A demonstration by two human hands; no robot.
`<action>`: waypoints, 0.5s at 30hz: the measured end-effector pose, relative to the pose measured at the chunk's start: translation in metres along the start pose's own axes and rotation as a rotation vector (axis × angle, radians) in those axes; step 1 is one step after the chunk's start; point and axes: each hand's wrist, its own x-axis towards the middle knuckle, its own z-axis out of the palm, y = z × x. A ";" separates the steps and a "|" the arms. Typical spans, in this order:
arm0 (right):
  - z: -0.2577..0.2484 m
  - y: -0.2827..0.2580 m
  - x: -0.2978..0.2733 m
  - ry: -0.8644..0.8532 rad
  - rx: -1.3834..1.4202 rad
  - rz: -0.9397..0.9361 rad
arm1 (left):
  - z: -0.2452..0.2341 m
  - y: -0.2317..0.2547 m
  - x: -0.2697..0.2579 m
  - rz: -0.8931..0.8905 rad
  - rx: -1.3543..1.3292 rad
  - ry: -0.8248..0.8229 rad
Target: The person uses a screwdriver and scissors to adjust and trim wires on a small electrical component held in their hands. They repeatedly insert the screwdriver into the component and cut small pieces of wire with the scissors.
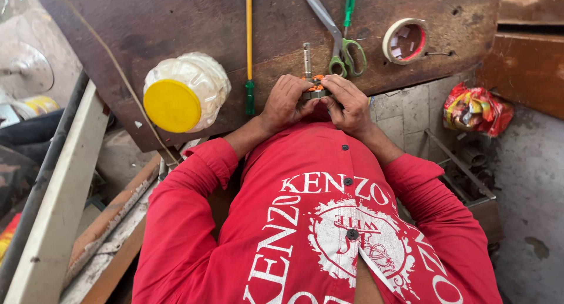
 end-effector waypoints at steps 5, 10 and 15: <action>-0.005 -0.001 0.000 -0.024 0.042 0.048 | -0.011 0.003 0.008 -0.057 -0.113 -0.109; -0.004 -0.003 0.001 -0.048 0.065 0.061 | -0.011 0.008 0.004 0.030 -0.048 -0.042; -0.001 -0.007 0.005 -0.029 0.024 0.037 | -0.002 0.007 0.005 0.049 -0.003 0.059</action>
